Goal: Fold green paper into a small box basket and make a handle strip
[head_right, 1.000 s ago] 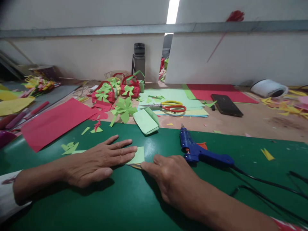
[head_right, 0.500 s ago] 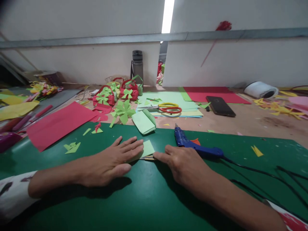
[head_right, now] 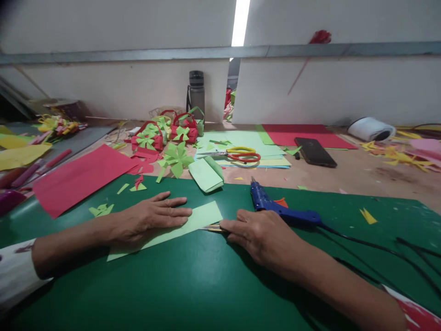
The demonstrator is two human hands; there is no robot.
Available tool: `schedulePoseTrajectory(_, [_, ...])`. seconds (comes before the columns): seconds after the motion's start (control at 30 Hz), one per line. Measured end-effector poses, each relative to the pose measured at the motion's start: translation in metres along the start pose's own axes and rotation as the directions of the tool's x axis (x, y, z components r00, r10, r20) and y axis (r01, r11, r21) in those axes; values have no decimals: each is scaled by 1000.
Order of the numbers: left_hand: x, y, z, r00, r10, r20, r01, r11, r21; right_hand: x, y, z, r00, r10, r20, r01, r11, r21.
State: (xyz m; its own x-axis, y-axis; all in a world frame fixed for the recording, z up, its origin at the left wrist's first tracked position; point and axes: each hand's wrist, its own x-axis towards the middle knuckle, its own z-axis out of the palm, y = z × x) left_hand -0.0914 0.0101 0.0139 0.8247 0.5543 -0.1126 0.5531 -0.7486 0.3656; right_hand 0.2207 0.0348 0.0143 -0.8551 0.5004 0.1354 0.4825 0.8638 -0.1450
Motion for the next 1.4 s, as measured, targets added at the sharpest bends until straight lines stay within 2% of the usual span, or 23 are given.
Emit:
schedulePoseTrajectory(0.6, [-2, 1, -1, 999, 11, -33, -12, 1000, -17, 2, -8, 8, 992, -66, -112, 64, 998, -24])
schedulePoseTrajectory(1.07, [0, 4, -3, 999, -27, -34, 26, 999, -31, 25, -35, 10, 997, -76, -28, 77, 995, 65])
schedulePoseTrajectory(1.4, [-1, -2, -1, 1000, 12, -17, -12, 999, -37, 43, -53, 18, 991, -129, -46, 130, 991, 23])
